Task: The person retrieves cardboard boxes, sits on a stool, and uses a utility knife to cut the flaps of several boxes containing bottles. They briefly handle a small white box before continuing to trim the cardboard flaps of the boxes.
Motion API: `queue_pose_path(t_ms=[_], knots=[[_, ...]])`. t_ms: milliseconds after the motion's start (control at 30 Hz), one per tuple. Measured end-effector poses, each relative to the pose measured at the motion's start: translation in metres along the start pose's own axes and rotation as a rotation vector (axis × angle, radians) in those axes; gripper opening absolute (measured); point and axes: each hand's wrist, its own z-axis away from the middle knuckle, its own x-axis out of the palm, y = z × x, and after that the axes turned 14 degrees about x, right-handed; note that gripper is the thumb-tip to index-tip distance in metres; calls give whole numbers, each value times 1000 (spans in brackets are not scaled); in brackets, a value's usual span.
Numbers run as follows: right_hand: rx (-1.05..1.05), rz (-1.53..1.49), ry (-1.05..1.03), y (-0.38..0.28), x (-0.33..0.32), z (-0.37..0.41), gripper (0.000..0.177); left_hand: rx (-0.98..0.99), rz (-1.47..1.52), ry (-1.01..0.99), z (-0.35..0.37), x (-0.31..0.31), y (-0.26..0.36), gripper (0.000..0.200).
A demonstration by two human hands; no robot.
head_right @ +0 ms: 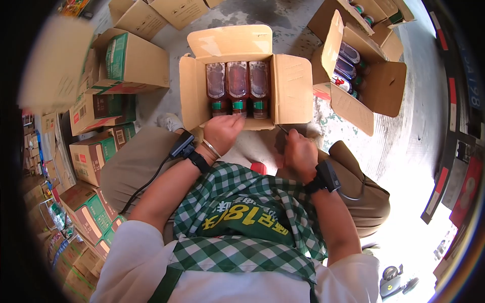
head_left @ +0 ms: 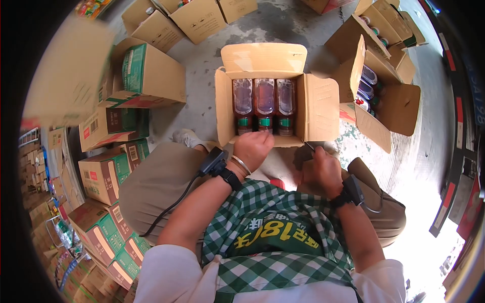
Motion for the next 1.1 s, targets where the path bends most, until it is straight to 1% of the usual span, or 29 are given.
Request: queue_pose_path(t_ms=[67,100,200,300,367,400,467,500,600,667,800,867,900,967,1000,1067,1100], knots=[[-78,-83,12,1,-3,1,15,20,-12,11,1,0,2,20],[-82,-80,12,0,-4,0,15,18,-14,15,1,1,2,20],[-44,-88,-28,-2,-4,-3,12,4,-44,28,0,2,1,20],[-56,-57,11,-2,-5,-3,11,-9,7,-12,-1,1,0,21],[-28,-53,-26,1,-7,2,10,-84,-3,-51,6,4,4,21],[-33,-47,-26,0,-6,0,10,-88,-4,-45,9,8,4,21],[-72,-101,-19,-5,-3,-5,10,-8,25,-37,7,4,5,22],[-69,-106,-24,-5,-1,-4,10,-8,26,-44,7,5,5,22],[-69,1,-18,-5,1,-2,10,-3,51,-15,5,4,2,22],[-45,-8,-29,6,6,-2,9,21,37,-25,5,2,2,21],[-9,29,-28,12,19,-5,10,30,14,31,6,7,2,21],[2,83,-64,15,26,-5,33,-16,64,-55,3,3,2,22],[4,78,-59,15,26,-4,33,-9,60,-56,3,1,3,22],[1,103,-100,16,23,-4,25,22,-25,-48,6,0,6,21],[1,102,-100,18,23,-1,25,24,-26,-49,7,2,7,21],[46,114,-120,20,23,-1,20,-34,-34,-111,9,3,5,19],[39,106,-115,21,23,-1,20,-32,-45,-113,9,3,4,19]])
